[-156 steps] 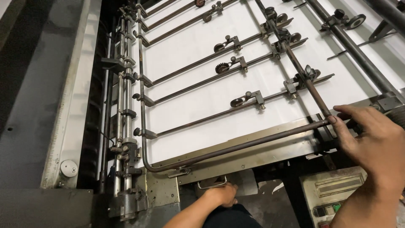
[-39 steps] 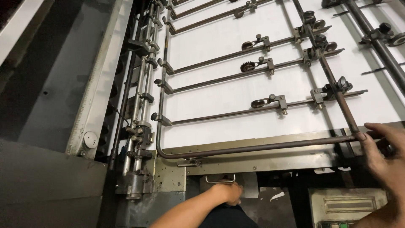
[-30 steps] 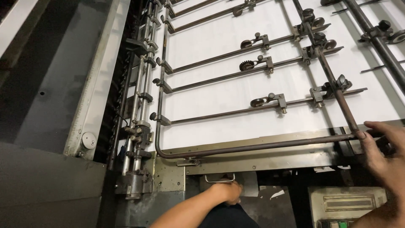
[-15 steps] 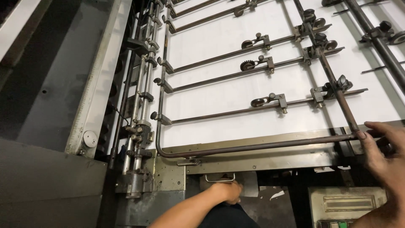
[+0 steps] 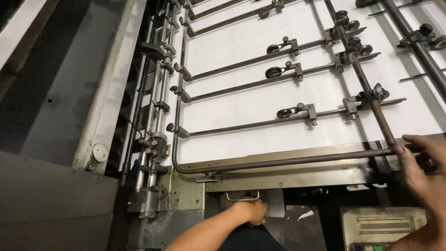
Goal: Operating and adjusting the feeding mechanism of an offset printing machine.
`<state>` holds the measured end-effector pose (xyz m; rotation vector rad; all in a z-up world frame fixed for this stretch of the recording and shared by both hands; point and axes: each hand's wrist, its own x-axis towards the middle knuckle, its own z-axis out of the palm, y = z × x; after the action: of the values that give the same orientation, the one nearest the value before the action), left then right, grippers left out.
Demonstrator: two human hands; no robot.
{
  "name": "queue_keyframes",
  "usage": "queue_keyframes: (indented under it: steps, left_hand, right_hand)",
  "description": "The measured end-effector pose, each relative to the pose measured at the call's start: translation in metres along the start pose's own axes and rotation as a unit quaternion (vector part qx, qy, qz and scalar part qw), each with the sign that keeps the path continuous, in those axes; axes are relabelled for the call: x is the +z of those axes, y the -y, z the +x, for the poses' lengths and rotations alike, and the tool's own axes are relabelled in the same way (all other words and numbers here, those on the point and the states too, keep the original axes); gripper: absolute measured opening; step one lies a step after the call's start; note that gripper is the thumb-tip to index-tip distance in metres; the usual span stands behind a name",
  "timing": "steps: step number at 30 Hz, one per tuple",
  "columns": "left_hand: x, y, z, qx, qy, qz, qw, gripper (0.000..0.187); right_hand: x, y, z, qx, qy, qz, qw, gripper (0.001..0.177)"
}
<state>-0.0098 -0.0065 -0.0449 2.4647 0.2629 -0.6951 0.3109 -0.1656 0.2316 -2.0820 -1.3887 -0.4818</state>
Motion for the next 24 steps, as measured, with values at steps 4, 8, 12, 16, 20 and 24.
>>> queue_keyframes:
  steps: [4,8,12,16,20,24]
  left_hand:
    - [0.001,0.003,0.005,-0.001,-0.004,0.003,1.000,0.058]
    - [0.010,0.005,0.007,0.009,0.015,0.023,1.000,0.060]
    - [0.015,0.007,0.014,0.013,0.007,0.063,0.998,0.063]
    - [0.023,0.011,0.019,0.027,-0.022,0.059,0.998,0.059]
    - [0.010,0.013,0.025,0.022,-0.019,0.056,0.998,0.058]
    - [0.015,0.011,0.021,0.017,-0.011,0.045,0.999,0.059]
  right_hand:
    - [0.001,0.000,0.001,0.023,0.014,0.005,1.000,0.021]
    - [0.004,-0.002,-0.005,0.114,0.039,0.084,0.989,0.023]
    - [0.007,-0.012,-0.006,0.057,0.019,0.078,0.995,0.023]
    - [0.003,0.000,-0.004,0.052,0.011,0.091,0.994,0.021]
    - [-0.002,0.009,0.002,0.076,0.008,0.052,0.996,0.019]
    - [-0.001,0.003,-0.002,0.061,0.012,0.036,0.997,0.018]
